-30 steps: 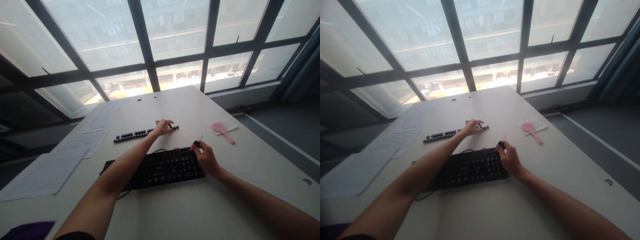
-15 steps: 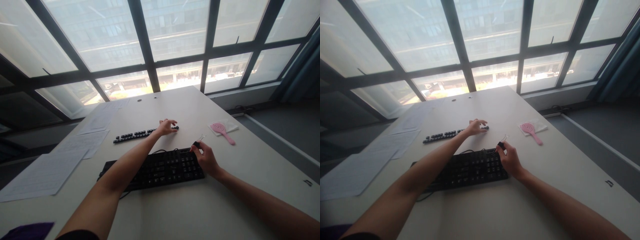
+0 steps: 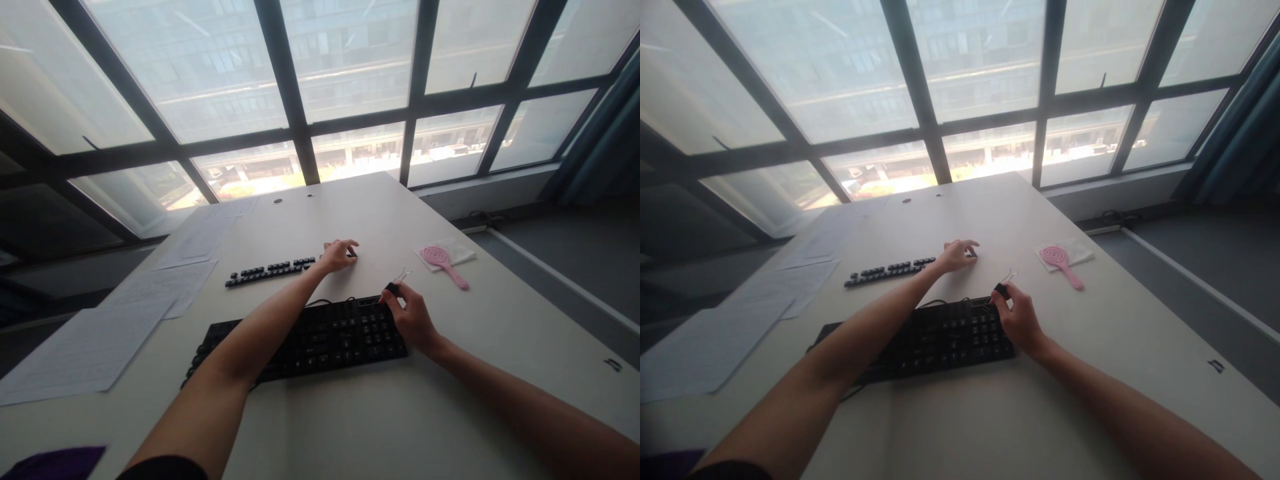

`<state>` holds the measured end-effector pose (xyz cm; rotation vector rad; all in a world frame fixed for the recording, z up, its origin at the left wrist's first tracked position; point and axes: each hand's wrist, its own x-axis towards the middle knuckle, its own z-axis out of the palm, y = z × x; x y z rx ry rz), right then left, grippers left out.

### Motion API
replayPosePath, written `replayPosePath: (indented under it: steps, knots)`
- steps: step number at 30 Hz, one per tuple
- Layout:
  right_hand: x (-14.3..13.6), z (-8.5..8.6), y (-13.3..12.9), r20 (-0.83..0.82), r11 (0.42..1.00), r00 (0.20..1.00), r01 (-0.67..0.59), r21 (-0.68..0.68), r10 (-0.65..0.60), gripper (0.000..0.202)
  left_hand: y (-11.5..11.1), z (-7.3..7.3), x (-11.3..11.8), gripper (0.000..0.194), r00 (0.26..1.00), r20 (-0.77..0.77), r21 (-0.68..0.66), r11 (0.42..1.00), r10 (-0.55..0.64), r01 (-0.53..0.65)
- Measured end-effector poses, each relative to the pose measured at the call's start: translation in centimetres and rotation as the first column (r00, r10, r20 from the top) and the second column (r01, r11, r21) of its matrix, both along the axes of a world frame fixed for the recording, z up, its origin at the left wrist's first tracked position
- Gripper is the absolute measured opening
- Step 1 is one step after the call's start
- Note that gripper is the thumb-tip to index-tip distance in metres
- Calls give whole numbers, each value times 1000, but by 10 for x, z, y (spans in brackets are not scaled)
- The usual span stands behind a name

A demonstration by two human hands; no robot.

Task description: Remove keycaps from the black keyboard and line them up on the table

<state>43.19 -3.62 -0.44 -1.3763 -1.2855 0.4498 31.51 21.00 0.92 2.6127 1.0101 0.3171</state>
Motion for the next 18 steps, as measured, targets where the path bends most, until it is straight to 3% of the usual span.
replayPosePath:
  steps: [5,10,15,18]
  knots:
    - [3,2,1,-5,999,999,36,19,-36,23,-3,5,-1,49,1000,0,-3,1000,-4,4]
    - [9,1,4,-61,995,995,82,53,-79,23,-4,23,-15,52,999,27,30,999,22,-23]
    - [20,-4,7,-203,989,974,123,79,-105,21,-3,50,-40,31,955,140,73,959,263,-275]
    - [23,-6,7,-214,990,971,124,73,-106,21,-20,63,-49,26,919,170,85,924,355,-373]
